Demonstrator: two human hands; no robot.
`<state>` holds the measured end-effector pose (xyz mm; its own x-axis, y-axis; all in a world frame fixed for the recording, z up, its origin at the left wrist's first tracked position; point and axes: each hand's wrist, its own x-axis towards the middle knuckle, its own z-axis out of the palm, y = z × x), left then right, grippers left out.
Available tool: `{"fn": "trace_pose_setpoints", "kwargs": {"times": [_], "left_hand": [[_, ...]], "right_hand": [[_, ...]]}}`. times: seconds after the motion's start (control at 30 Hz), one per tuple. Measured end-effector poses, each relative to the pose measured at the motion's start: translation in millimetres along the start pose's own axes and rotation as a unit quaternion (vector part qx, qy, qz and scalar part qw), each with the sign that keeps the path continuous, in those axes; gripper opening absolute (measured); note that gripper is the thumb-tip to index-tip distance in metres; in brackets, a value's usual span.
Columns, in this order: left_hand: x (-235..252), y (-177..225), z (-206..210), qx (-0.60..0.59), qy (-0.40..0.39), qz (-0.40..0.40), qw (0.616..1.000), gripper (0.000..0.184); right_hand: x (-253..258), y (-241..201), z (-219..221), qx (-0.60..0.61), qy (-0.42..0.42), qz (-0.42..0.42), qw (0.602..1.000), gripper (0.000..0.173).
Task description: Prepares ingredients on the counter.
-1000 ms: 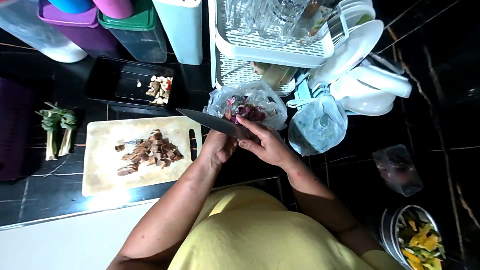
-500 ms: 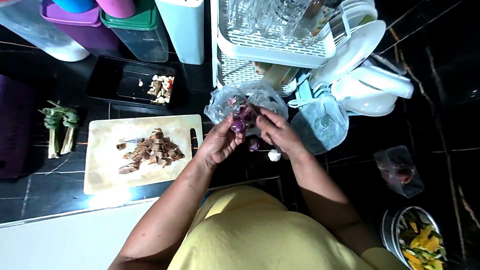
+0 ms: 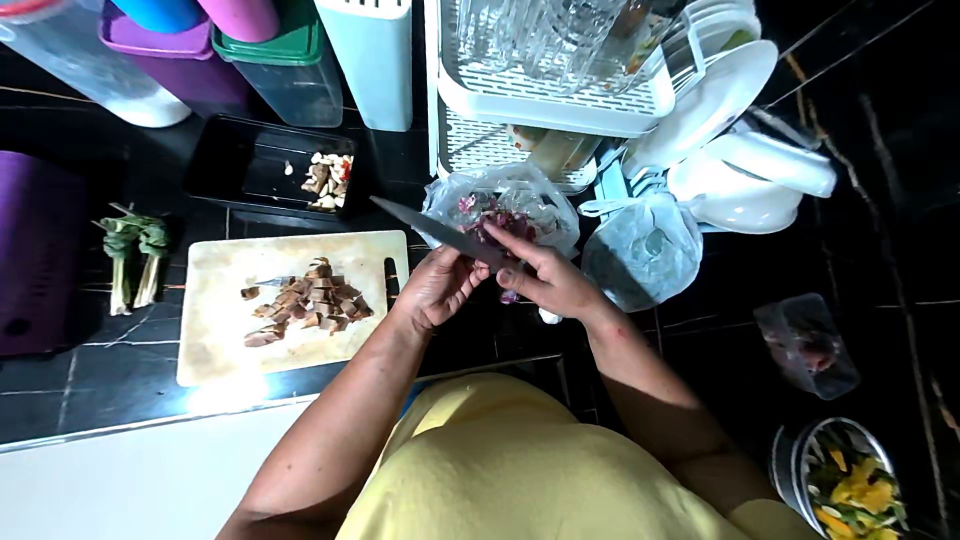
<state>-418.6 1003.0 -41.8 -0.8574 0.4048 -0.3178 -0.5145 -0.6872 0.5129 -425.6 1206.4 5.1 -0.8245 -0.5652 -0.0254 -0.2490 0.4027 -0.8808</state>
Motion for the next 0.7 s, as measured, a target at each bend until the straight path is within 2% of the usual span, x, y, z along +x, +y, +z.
{"fn": "trace_pose_setpoints", "kwargs": {"times": [0.13, 0.37, 0.43, 0.5, 0.6, 0.7], "left_hand": [[-2.0, -0.1, 10.2, -0.016, 0.011, 0.002, 1.0, 0.043], [-2.3, -0.4, 13.5, -0.027, 0.025, -0.007, 0.999, 0.044], [-2.8, -0.6, 14.6, -0.03, 0.042, -0.008, 0.999, 0.042], [-3.2, -2.2, 14.7, -0.031, 0.071, -0.008, 0.997, 0.033], [-3.5, -4.4, 10.9, -0.035, 0.076, 0.001, 0.997, 0.027], [-3.0, -3.1, 5.6, 0.002, 0.059, -0.002, 0.998, 0.032]], "right_hand": [[-2.0, 5.2, 8.5, -0.075, 0.026, -0.031, 0.996, 0.069], [-1.9, 10.0, 17.8, -0.172, 0.087, -0.032, 0.981, 0.062], [-1.2, 9.7, 20.0, -0.196, 0.097, -0.032, 0.975, 0.06], [0.0, 10.9, 21.0, -0.207, 0.106, -0.025, 0.972, 0.057], [1.2, 13.0, 19.1, -0.184, 0.095, -0.018, 0.978, 0.056], [-0.3, 7.0, 9.5, -0.047, 0.053, 0.018, 0.997, 0.05]]}}
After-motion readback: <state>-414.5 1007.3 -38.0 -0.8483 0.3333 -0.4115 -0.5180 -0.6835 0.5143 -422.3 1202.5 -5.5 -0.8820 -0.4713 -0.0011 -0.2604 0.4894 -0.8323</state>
